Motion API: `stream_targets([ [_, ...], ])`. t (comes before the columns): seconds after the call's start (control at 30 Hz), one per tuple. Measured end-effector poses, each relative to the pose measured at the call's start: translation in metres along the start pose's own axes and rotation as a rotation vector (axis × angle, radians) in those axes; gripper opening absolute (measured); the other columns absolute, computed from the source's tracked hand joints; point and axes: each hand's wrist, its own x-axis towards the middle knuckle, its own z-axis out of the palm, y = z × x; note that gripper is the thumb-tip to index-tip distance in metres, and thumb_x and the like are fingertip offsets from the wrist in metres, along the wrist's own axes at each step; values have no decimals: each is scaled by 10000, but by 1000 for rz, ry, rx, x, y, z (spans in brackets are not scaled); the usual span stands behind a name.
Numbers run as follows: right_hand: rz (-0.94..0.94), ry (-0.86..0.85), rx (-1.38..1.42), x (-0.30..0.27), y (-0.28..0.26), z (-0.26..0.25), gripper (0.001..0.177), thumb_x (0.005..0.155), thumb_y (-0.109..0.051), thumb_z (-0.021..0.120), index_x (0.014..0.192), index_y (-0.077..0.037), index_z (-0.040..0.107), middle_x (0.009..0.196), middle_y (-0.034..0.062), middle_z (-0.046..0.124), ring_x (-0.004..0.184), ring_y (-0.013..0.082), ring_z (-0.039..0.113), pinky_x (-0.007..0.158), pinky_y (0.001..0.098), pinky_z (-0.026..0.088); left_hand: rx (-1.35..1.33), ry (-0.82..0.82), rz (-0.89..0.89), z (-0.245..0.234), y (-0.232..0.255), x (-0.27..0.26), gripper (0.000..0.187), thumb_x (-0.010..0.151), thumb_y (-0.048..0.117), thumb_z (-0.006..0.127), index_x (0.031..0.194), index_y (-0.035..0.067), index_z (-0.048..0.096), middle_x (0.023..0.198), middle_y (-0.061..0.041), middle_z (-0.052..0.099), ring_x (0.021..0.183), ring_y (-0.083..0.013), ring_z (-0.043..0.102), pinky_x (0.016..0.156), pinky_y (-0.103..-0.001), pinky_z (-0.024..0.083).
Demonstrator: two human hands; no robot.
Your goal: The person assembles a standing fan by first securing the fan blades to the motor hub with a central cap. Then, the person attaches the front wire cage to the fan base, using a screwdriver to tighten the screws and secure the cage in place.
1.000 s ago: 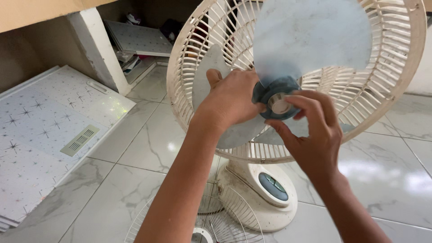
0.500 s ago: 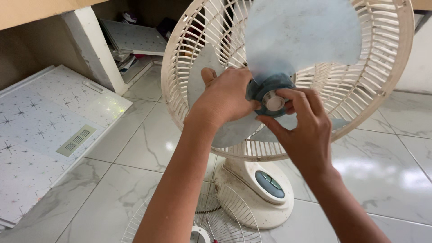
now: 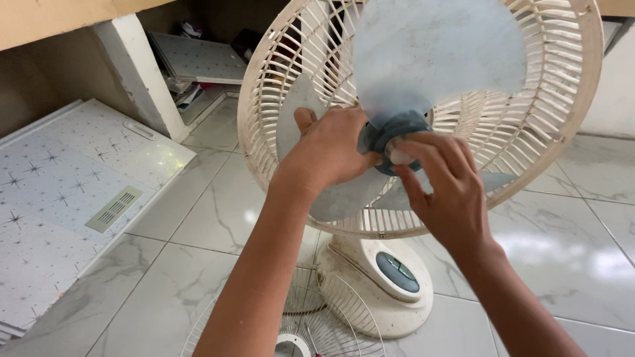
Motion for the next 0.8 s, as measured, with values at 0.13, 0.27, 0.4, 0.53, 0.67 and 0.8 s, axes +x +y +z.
stream_targets([
  [0.13,87,69,6,-5,-4,7,344,865,-43,845,1161,-34,670,1177,105,661,1094,288,638,930,408,544,23,-35,-37,6,-1,4,438,742,307,850,1087,100,678,1153,-89,704,1226,-245,593,1085,-422,393],
  [0.27,-8,9,7,-3,4,5,288,872,19,810,1129,-45,697,1175,79,679,1095,276,641,949,398,549,-26,11,8,13,-10,6,432,754,296,842,1095,88,679,1210,-93,679,1237,-270,572,1076,-433,399],
  [0.4,-68,-31,12,1,6,-2,242,887,19,784,1110,-38,712,1208,79,698,1096,272,658,965,400,547,-79,104,111,17,-18,1,513,747,303,845,1167,69,666,1226,-119,667,1256,-272,548,1058,-432,401],
  [0.53,94,35,40,-8,-8,-6,405,935,-54,775,1323,-49,659,1366,97,625,1244,281,613,1044,412,538,-139,220,96,28,-21,-12,654,763,357,834,1282,45,586,1257,-131,646,1281,-248,541,1098,-453,349],
  [0.67,164,69,-57,-13,-11,-12,587,1064,-190,654,1575,-23,417,1633,153,400,1521,325,397,1249,515,369,-448,931,370,49,-14,-37,846,979,336,723,1598,3,253,1578,-215,408,1452,-268,439,1238,-424,385],
  [0.8,253,17,-215,11,-10,-22,680,1161,-376,467,1679,-37,186,1775,155,190,1614,304,122,1351,521,90,-83,972,370,48,3,-50,736,1086,237,592,1635,88,126,1683,-119,229,1583,-231,256,1327,-425,252],
])
